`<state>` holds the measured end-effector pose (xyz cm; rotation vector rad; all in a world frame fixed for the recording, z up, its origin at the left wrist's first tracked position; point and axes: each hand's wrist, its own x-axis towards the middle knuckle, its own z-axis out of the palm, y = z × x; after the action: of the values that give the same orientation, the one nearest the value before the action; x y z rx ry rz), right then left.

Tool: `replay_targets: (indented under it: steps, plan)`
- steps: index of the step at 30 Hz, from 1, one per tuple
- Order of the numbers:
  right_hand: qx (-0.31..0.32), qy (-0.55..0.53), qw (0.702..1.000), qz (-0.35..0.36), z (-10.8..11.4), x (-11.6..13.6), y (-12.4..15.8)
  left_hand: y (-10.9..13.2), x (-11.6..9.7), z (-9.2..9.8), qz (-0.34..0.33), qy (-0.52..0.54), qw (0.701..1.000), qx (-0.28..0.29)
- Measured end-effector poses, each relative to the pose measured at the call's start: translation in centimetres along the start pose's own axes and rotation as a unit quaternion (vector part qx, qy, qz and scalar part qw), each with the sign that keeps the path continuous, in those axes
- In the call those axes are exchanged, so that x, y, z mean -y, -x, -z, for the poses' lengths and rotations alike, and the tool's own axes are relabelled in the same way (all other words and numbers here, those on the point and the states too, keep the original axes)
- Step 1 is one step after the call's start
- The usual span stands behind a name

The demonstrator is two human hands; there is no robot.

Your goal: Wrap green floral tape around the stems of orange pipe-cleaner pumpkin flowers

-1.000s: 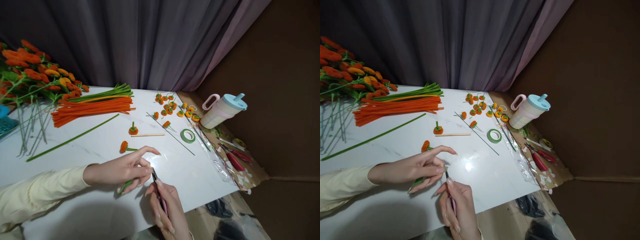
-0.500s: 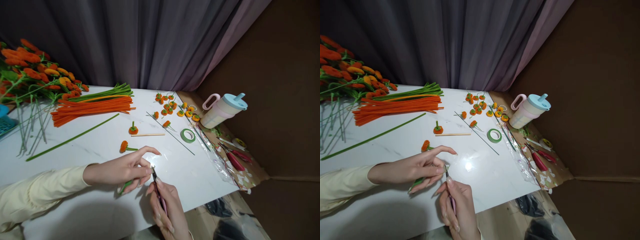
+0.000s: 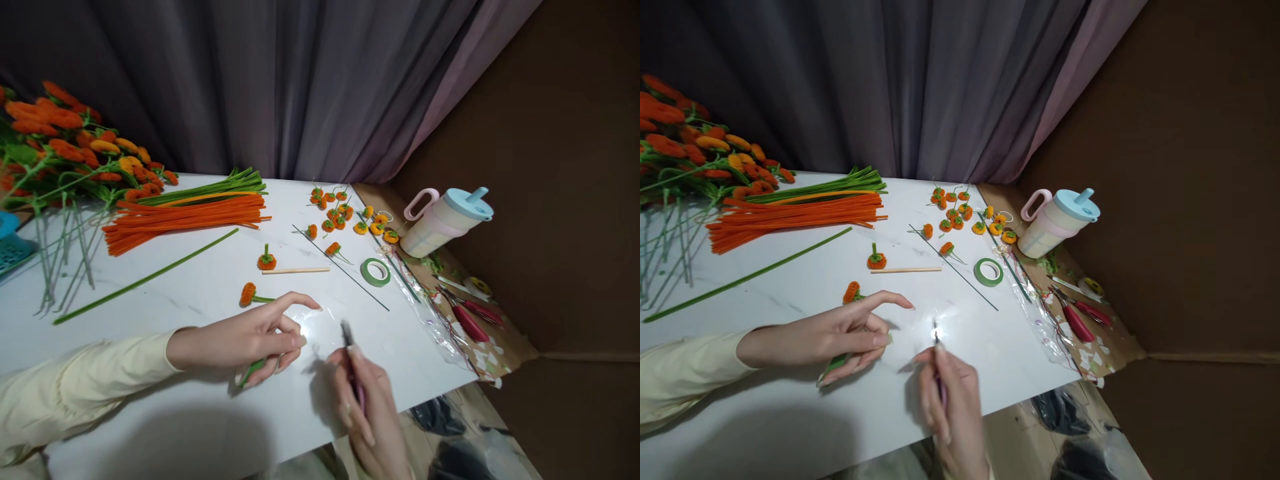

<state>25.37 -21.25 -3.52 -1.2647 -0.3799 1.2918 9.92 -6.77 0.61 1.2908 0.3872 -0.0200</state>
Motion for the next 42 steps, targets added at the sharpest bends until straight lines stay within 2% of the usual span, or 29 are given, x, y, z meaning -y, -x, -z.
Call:
replay_targets:
  steps: [2, 3, 4, 6, 7, 9, 10, 11, 12, 14, 17, 20, 23, 25, 27, 28, 30, 32, 34, 35, 37, 39, 42]
  plan:
    - [-0.098, 0.144, 0.981, 0.081, 2.9, 1.8, -0.6, 0.0, 0.1, 0.2, 0.002, -0.002, 1.000, -0.004]
    - [-0.156, 0.242, 0.949, 0.126, 4.8, 2.8, -1.1, 0.0, 0.2, 0.3, 0.004, -0.003, 1.000, -0.007]
    - [-0.208, 0.348, 0.898, 0.171, 6.8, 3.7, -1.7, -0.1, 0.2, 0.3, 0.008, -0.004, 1.000, -0.011]
    - [-0.307, 0.509, 0.765, 0.248, 11.0, 5.4, -3.2, -0.2, 0.4, 0.5, 0.019, -0.007, 1.000, -0.024]
    - [-0.330, 0.574, 0.699, 0.270, 13.0, 6.0, -4.0, -0.3, 0.5, 0.5, 0.023, -0.009, 0.999, -0.030]
    - [-0.335, 0.678, 0.594, 0.273, 16.1, 6.9, -5.4, -0.5, 0.8, 0.6, 0.028, -0.011, 0.999, -0.039]
    - [-0.346, 0.715, 0.552, 0.254, 17.2, 7.2, -5.9, -0.5, 0.9, 0.6, 0.029, -0.012, 0.999, -0.041]
    - [-0.352, 0.742, 0.523, 0.230, 18.0, 7.4, -6.3, -0.6, 1.0, 0.6, 0.030, -0.012, 0.998, -0.046]
    - [-0.355, 0.761, 0.501, 0.208, 18.5, 7.6, -6.7, -0.7, 1.1, 0.6, 0.032, -0.014, 0.998, -0.050]
    - [-0.354, 0.784, 0.479, 0.176, 18.9, 8.0, -7.1, -0.8, 1.1, 0.7, 0.039, -0.020, 0.997, -0.062]
    - [-0.336, 0.799, 0.467, 0.175, 18.9, 8.2, -7.6, -0.8, 0.8, 0.8, 0.038, -0.029, 0.997, -0.069]
    - [-0.296, 0.811, 0.460, 0.206, 19.3, 8.3, -8.2, -0.8, 0.4, 1.0, 0.023, -0.037, 0.996, -0.074]
    - [-0.256, 0.810, 0.473, 0.234, 20.3, 8.9, -8.4, -0.7, 0.3, 1.4, 0.024, -0.046, 0.996, -0.079]
    - [-0.238, 0.787, 0.511, 0.249, 20.6, 9.9, -8.1, -0.6, 0.3, 1.8, 0.038, -0.047, 0.994, -0.091]
    - [-0.242, 0.742, 0.557, 0.283, 19.5, 10.9, -7.6, -0.5, 0.2, 2.1, 0.042, -0.036, 0.992, -0.115]
    - [-0.250, 0.711, 0.583, 0.303, 18.2, 11.3, -7.3, -0.4, 0.2, 2.1, 0.039, -0.027, 0.990, -0.131]
    - [-0.188, 0.635, 0.678, 0.319, 14.1, 11.4, -6.7, -0.1, -0.1, 2.2, 0.023, -0.008, 0.986, -0.166]
    - [-0.015, 0.548, 0.788, 0.282, 8.6, 10.2, -6.3, 0.1, -0.4, 2.0, -0.006, 0.008, 0.979, -0.203]
    - [0.178, 0.453, 0.853, 0.185, 2.8, 8.1, -6.1, 0.2, -0.4, 1.7, -0.052, 0.025, 0.971, -0.233]
    - [0.257, 0.396, 0.871, 0.138, 0.3, 6.8, -6.2, 0.2, -0.2, 1.5, -0.076, 0.035, 0.966, -0.246]
    - [0.348, 0.259, 0.897, 0.082, -3.7, 4.3, -6.7, 0.2, 0.4, 1.2, -0.108, 0.060, 0.956, -0.266]
    - [0.354, 0.174, 0.918, 0.028, -6.1, 2.4, -7.3, 0.2, 1.1, 1.0, -0.124, 0.085, 0.949, -0.277]
    - [0.325, 0.129, 0.937, -0.021, -7.8, 1.5, -8.2, 0.6, 1.8, 1.3, -0.123, 0.095, 0.950, -0.270]
